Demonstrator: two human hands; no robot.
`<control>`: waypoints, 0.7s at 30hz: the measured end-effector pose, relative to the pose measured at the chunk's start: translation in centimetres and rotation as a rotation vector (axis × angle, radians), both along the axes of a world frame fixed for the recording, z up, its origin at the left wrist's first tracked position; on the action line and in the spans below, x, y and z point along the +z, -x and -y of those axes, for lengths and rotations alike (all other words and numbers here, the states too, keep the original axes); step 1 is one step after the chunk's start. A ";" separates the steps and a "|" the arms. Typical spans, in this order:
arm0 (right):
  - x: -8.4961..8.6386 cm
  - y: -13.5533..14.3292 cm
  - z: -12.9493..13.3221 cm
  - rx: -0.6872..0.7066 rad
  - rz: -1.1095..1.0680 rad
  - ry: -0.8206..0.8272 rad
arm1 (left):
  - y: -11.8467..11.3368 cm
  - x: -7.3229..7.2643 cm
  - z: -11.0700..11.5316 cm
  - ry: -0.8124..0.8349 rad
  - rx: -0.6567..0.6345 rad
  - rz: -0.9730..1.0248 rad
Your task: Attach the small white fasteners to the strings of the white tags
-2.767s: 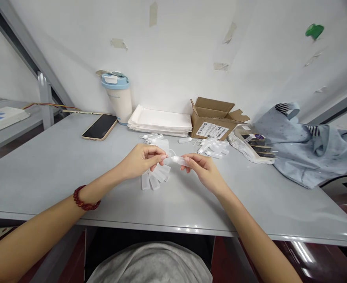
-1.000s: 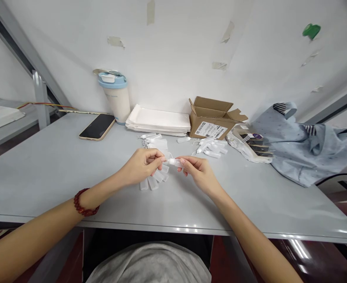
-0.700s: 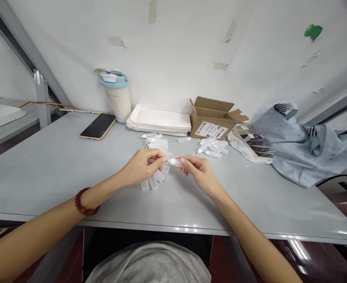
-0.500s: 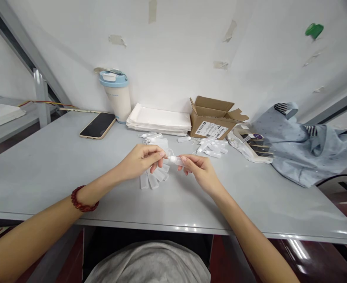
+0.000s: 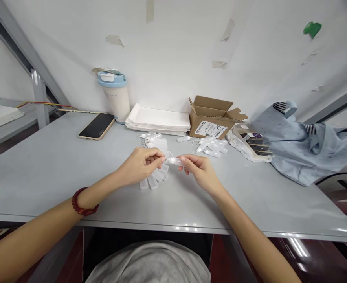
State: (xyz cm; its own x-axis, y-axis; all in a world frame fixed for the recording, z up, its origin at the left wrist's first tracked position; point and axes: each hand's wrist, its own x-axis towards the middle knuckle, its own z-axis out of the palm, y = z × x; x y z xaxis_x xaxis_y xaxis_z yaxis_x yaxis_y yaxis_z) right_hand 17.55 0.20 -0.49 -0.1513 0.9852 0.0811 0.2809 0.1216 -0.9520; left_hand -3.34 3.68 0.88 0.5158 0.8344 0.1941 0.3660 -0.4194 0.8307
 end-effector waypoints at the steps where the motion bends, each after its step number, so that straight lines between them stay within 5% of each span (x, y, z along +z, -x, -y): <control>1: -0.1 0.0 0.1 0.001 0.015 -0.010 | 0.0 -0.2 0.0 -0.026 -0.010 -0.015; 6: -0.4 0.2 0.2 0.006 0.068 -0.061 | 0.2 -0.3 0.0 -0.072 -0.029 -0.041; 13: 0.2 0.5 0.2 0.056 0.136 -0.083 | 1.1 1.7 -0.7 0.115 -0.019 -0.011; 21: -1.3 -3.1 -2.3 -0.279 0.517 -0.328 | 3.6 2.2 -3.4 0.255 -0.031 -0.143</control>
